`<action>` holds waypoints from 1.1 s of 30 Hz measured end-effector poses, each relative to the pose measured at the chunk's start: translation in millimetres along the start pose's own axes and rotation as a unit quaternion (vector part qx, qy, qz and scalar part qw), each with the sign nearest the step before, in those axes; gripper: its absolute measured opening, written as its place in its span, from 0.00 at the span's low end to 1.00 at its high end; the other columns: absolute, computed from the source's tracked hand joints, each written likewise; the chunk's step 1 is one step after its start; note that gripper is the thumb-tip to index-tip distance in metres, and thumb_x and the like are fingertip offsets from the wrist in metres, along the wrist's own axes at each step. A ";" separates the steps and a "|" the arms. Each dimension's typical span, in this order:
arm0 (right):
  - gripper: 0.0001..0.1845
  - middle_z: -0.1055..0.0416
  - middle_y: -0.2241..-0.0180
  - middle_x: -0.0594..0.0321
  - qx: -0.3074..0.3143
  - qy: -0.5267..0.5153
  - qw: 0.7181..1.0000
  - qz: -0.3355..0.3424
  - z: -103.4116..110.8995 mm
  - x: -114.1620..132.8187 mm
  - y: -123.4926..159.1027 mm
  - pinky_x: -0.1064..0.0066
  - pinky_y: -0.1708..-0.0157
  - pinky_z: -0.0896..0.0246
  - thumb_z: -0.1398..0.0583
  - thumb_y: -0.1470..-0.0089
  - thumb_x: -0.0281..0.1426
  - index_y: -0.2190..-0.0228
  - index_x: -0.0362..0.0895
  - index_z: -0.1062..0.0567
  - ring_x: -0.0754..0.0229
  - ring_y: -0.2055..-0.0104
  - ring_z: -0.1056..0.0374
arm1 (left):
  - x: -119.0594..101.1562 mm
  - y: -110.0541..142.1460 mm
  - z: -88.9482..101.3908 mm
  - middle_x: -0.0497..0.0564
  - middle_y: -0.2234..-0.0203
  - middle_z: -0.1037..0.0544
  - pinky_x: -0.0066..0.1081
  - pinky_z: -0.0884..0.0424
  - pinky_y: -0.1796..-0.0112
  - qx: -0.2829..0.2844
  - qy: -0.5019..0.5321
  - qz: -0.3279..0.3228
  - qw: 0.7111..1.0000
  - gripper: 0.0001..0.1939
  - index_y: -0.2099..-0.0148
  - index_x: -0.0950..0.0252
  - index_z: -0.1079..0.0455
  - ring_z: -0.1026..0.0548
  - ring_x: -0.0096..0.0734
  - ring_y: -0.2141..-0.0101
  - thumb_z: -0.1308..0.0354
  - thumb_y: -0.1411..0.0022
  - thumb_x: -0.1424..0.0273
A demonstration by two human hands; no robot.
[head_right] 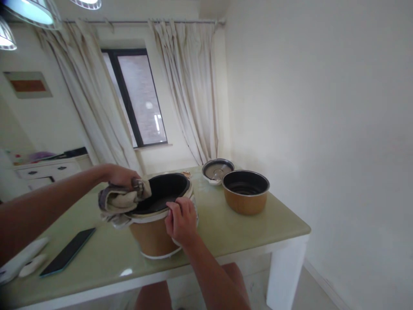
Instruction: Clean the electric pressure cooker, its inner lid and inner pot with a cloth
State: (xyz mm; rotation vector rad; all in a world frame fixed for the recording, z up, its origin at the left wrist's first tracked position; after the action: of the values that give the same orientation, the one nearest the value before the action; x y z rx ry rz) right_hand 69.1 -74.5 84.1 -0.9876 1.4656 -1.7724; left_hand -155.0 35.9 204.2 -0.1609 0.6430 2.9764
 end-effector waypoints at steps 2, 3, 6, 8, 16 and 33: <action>0.16 0.33 0.56 0.52 0.001 0.000 1.000 -0.006 0.6 0.0 -0.4 0.57 0.51 0.32 0.45 0.39 0.23 0.50 0.43 0.28 0.52 0.52 0.36 | -17.0 6.7 -17.2 0.51 0.70 0.16 0.35 0.22 0.64 0.083 0.053 -0.001 0.995 0.18 0.64 0.63 0.19 0.21 0.39 0.69 0.29 0.62 0.66; 0.16 0.33 0.56 0.52 0.001 -0.001 1.000 -0.008 1.0 0.0 -0.6 0.57 0.51 0.32 0.45 0.38 0.23 0.50 0.43 0.28 0.52 0.52 0.36 | -29.1 8.2 -23.2 0.50 0.69 0.15 0.34 0.22 0.62 0.103 0.071 -0.014 0.992 0.19 0.62 0.63 0.19 0.20 0.39 0.67 0.29 0.62 0.65; 0.17 0.33 0.55 0.52 -0.001 -0.007 1.000 -0.006 1.9 0.2 -0.8 0.56 0.50 0.31 0.45 0.38 0.22 0.48 0.43 0.30 0.51 0.51 0.35 | -70.9 6.9 -33.9 0.47 0.66 0.15 0.32 0.23 0.60 0.098 0.084 -0.097 0.987 0.22 0.59 0.62 0.18 0.20 0.39 0.63 0.28 0.60 0.64; 0.18 0.32 0.55 0.51 -0.014 -0.015 1.000 0.003 3.2 1.1 -0.4 0.55 0.49 0.31 0.45 0.39 0.21 0.48 0.43 0.32 0.51 0.50 0.35 | -96.0 5.0 -39.8 0.45 0.66 0.16 0.31 0.24 0.60 0.083 0.084 -0.165 0.979 0.20 0.59 0.62 0.19 0.20 0.37 0.63 0.29 0.58 0.66; 0.16 0.32 0.55 0.51 -0.024 -0.011 0.999 -0.018 -0.2 -0.8 4.5 0.55 0.51 0.32 0.46 0.39 0.22 0.50 0.43 0.32 0.51 0.50 0.35 | -152.3 -17.9 -22.8 0.51 0.60 0.16 0.35 0.25 0.54 -0.167 0.157 -0.300 0.926 0.22 0.51 0.65 0.22 0.20 0.41 0.57 0.35 0.43 0.57; 0.14 0.32 0.57 0.54 0.010 -0.004 1.000 -0.015 2.5 -2.2 1.0 0.59 0.52 0.32 0.45 0.40 0.21 0.54 0.44 0.31 0.53 0.52 0.34 | -17.3 -61.6 16.2 0.64 0.45 0.23 0.43 0.27 0.49 -0.275 -0.112 0.056 0.953 0.24 0.42 0.61 0.25 0.23 0.53 0.47 0.43 0.39 0.62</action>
State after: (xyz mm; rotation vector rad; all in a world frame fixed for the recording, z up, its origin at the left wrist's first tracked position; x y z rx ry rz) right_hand 72.4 -74.1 83.0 -1.0105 1.4333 -1.7995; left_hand -132.4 97.3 196.0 0.1839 -0.2186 3.1315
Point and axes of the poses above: each hand's wrist, its own y-axis away from the middle knuckle, its own z-axis out of the back of the hand, x = y × z, the point moved 7 cm from there along -y, towards the middle knuckle
